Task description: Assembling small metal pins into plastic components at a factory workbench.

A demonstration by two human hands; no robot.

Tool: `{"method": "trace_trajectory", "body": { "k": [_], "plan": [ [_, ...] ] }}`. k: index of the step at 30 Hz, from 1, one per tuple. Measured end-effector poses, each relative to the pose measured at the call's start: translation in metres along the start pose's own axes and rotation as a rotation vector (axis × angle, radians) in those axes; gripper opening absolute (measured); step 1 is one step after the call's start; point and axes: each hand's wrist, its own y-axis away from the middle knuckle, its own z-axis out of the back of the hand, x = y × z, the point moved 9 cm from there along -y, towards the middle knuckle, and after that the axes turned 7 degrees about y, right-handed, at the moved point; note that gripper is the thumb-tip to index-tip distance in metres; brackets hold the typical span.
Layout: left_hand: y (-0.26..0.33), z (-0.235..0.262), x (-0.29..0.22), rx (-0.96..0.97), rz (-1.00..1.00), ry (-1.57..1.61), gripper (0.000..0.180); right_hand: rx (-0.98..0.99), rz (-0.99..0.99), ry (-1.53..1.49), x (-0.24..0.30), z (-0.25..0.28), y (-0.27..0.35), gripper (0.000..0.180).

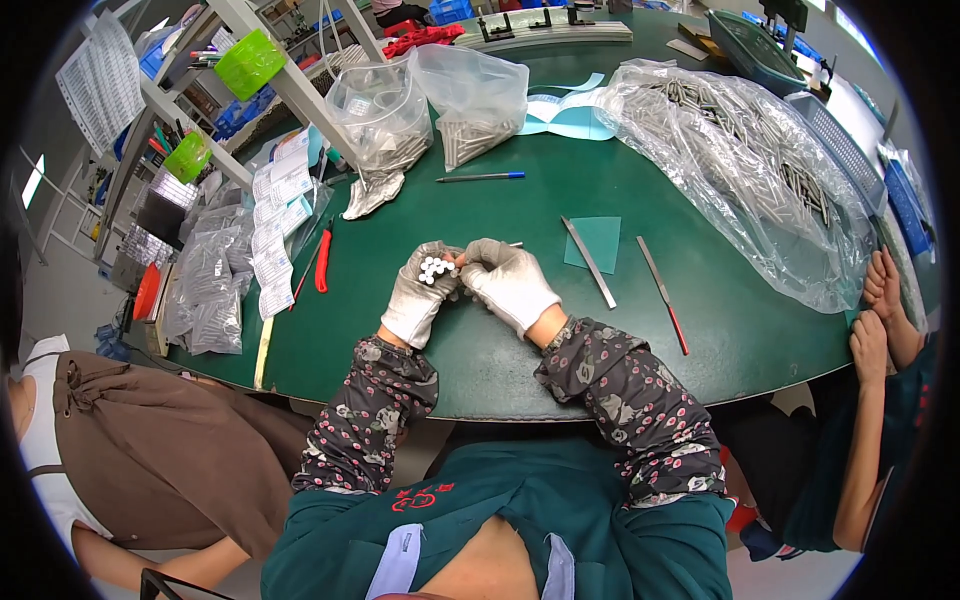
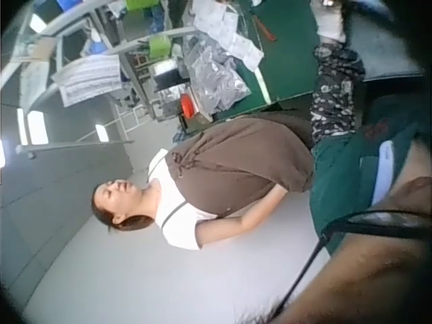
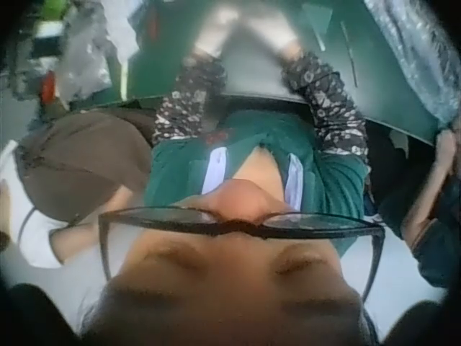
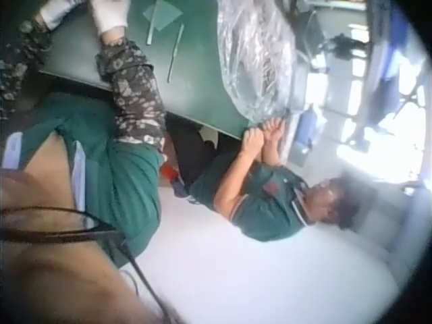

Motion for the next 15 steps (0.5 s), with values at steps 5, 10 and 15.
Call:
{"method": "trace_trajectory", "body": {
  "k": [5,10,15],
  "plan": [
    [0.001,-0.002,-0.005,-0.013,0.005,0.002,0.024,-0.007,0.030,0.005,0.004,0.001,0.002,0.014],
    [0.002,0.001,-0.003,-0.012,-0.048,-0.004,0.024,-0.016,0.101,0.101,0.015,0.001,0.005,0.013],
    [0.001,0.001,-0.002,-0.010,-0.057,-0.006,0.025,-0.016,0.093,0.117,0.013,0.001,0.004,0.013]
  ]
}}
